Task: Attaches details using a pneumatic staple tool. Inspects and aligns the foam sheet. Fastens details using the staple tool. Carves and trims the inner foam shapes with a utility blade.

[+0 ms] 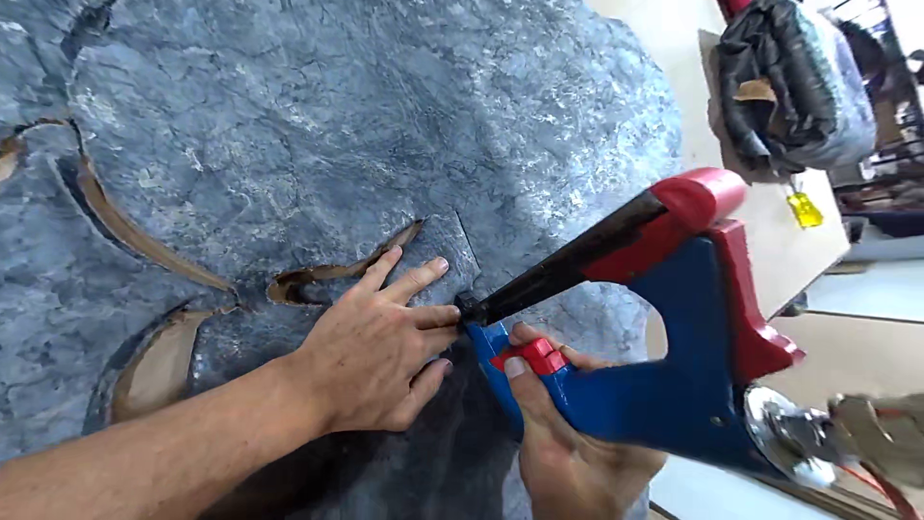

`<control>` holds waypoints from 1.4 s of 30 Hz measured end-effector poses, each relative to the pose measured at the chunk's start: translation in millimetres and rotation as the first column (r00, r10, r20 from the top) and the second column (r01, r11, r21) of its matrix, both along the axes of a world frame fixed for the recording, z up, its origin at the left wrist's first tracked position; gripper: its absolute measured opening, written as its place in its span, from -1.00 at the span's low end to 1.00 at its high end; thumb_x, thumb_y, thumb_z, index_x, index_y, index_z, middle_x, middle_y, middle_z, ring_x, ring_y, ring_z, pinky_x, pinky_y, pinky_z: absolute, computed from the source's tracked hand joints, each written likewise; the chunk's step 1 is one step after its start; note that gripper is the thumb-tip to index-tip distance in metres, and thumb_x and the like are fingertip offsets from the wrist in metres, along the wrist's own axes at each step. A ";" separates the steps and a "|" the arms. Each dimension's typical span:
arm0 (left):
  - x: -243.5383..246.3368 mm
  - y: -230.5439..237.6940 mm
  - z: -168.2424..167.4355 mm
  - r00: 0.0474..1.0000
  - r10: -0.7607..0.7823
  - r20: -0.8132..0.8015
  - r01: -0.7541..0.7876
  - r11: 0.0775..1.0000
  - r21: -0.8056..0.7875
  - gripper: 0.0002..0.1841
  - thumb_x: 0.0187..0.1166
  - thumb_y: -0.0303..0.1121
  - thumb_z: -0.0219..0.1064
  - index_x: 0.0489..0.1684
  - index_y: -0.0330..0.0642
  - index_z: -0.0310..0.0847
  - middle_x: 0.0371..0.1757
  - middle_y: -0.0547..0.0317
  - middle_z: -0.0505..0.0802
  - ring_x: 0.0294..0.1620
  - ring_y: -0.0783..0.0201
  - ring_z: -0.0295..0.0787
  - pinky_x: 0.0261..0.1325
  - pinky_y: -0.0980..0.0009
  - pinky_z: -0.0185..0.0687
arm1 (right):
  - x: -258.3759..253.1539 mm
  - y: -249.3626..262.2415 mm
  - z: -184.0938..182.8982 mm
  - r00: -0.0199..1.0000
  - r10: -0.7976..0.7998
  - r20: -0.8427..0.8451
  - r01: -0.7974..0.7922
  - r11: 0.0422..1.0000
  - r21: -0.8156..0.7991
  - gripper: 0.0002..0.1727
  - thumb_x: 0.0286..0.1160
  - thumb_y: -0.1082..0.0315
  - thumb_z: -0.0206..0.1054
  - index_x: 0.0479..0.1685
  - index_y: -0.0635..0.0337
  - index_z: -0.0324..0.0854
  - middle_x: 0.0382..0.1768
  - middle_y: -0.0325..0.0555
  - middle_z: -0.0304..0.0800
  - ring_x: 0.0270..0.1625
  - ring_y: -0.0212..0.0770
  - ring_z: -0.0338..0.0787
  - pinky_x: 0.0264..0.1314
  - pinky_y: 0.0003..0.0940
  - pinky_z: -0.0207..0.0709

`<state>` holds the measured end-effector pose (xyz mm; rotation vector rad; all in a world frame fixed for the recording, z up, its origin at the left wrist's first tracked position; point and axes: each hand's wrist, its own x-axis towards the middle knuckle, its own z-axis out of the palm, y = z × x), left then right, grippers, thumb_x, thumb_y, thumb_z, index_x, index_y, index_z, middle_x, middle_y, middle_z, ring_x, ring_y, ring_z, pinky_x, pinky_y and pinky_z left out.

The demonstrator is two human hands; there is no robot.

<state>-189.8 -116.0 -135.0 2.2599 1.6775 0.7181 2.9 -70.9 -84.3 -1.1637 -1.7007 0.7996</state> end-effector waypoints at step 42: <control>-16.0 4.2 -2.8 0.996 -0.050 0.077 0.050 0.999 -0.006 -0.61 0.58 0.15 0.12 -0.18 0.33 0.92 0.23 0.61 0.89 0.74 0.15 0.40 0.76 -0.31 0.03 | 27.1 33.9 5.4 0.913 0.407 -0.041 -0.408 0.902 -0.140 -0.62 0.37 0.45 0.55 0.10 -0.16 0.66 -0.04 -0.20 0.95 0.06 -0.18 0.93 0.19 -0.31 0.83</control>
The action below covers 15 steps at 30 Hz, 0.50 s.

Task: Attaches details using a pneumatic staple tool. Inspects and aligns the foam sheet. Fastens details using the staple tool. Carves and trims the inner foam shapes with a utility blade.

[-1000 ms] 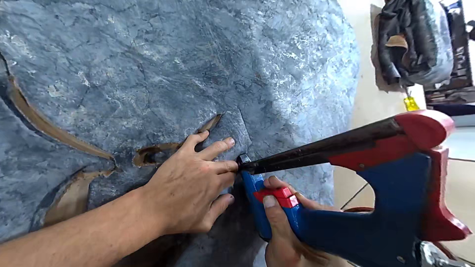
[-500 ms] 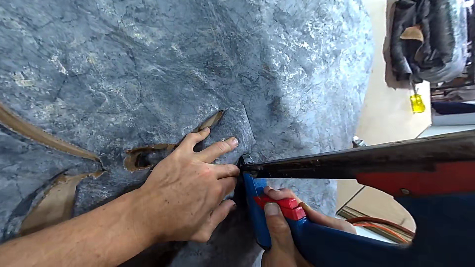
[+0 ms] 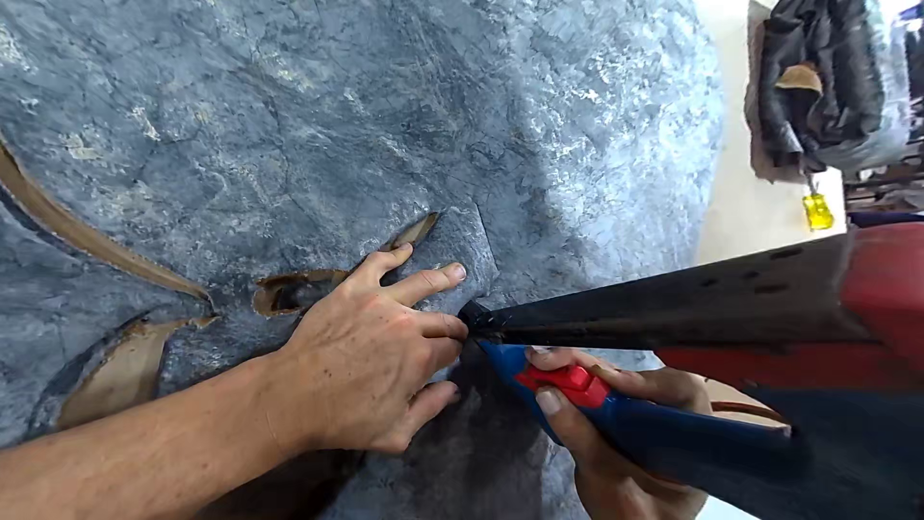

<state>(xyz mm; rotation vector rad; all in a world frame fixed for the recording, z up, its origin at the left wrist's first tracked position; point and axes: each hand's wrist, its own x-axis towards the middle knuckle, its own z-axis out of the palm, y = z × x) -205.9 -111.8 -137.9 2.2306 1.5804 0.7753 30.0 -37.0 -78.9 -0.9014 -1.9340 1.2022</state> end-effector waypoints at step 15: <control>14.6 -17.4 3.7 0.996 0.083 -0.018 -0.081 0.993 0.080 -0.63 0.69 0.01 0.13 -0.11 0.17 0.92 0.30 0.47 0.87 0.76 0.07 0.38 0.82 -0.38 -0.06 | 13.8 25.4 -4.9 0.988 0.142 -0.062 -0.144 0.989 -0.036 -0.62 0.30 0.40 0.58 0.08 -0.16 0.67 -0.06 -0.15 0.95 0.02 -0.13 0.95 0.11 -0.24 0.86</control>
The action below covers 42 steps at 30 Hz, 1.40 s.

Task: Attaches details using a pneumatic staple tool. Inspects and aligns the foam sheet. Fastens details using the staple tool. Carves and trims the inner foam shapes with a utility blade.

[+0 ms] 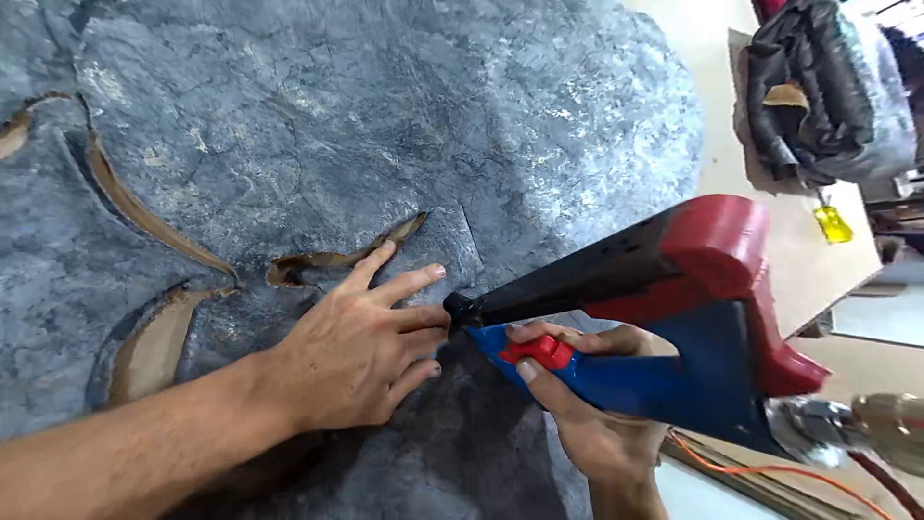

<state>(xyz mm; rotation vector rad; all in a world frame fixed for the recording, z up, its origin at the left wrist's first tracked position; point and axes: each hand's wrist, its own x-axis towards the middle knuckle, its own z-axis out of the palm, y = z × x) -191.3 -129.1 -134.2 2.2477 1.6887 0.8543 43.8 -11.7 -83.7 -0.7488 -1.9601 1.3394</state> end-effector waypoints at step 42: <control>57.8 -37.4 -4.1 0.925 0.370 0.084 -0.367 0.929 -0.049 -0.69 0.51 -0.06 0.19 -0.25 0.20 0.92 0.20 0.54 0.90 0.78 0.11 0.35 0.74 -0.62 -0.51 | 6.0 32.4 -3.4 0.950 0.305 0.068 -0.307 0.951 0.020 -0.60 0.29 0.33 0.59 0.11 -0.11 0.63 0.00 -0.17 0.93 0.06 -0.12 0.93 0.12 -0.21 0.86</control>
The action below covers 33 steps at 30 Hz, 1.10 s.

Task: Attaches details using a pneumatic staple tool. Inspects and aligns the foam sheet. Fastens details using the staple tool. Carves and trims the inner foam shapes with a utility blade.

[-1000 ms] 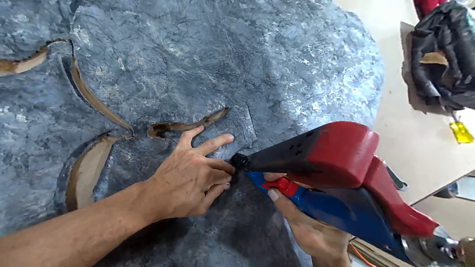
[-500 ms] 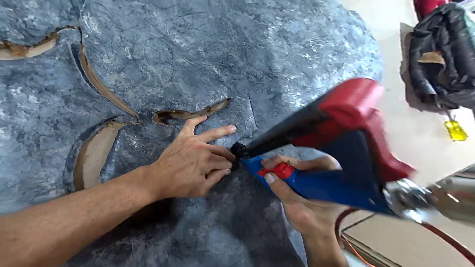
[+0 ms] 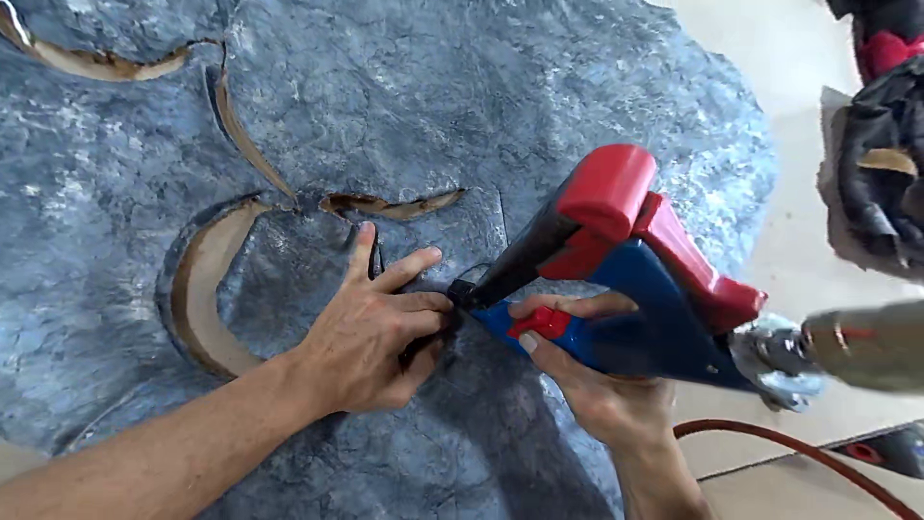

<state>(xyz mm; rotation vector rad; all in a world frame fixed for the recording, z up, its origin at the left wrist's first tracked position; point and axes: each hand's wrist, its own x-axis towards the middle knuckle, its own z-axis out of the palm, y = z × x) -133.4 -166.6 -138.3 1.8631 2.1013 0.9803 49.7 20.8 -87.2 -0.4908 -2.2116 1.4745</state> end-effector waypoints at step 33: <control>-4.7 -1.9 -6.3 0.998 -0.060 -0.028 0.063 0.988 0.140 -0.78 0.42 -0.09 0.32 -0.42 0.23 0.94 -0.04 0.52 0.96 0.59 0.10 0.59 0.75 -0.60 -0.35 | -1.4 15.8 -15.1 0.985 0.160 -0.065 -0.159 0.987 0.018 -0.66 0.28 0.26 0.61 0.03 -0.06 0.68 -0.10 -0.21 0.89 -0.03 -0.18 0.91 0.04 -0.23 0.84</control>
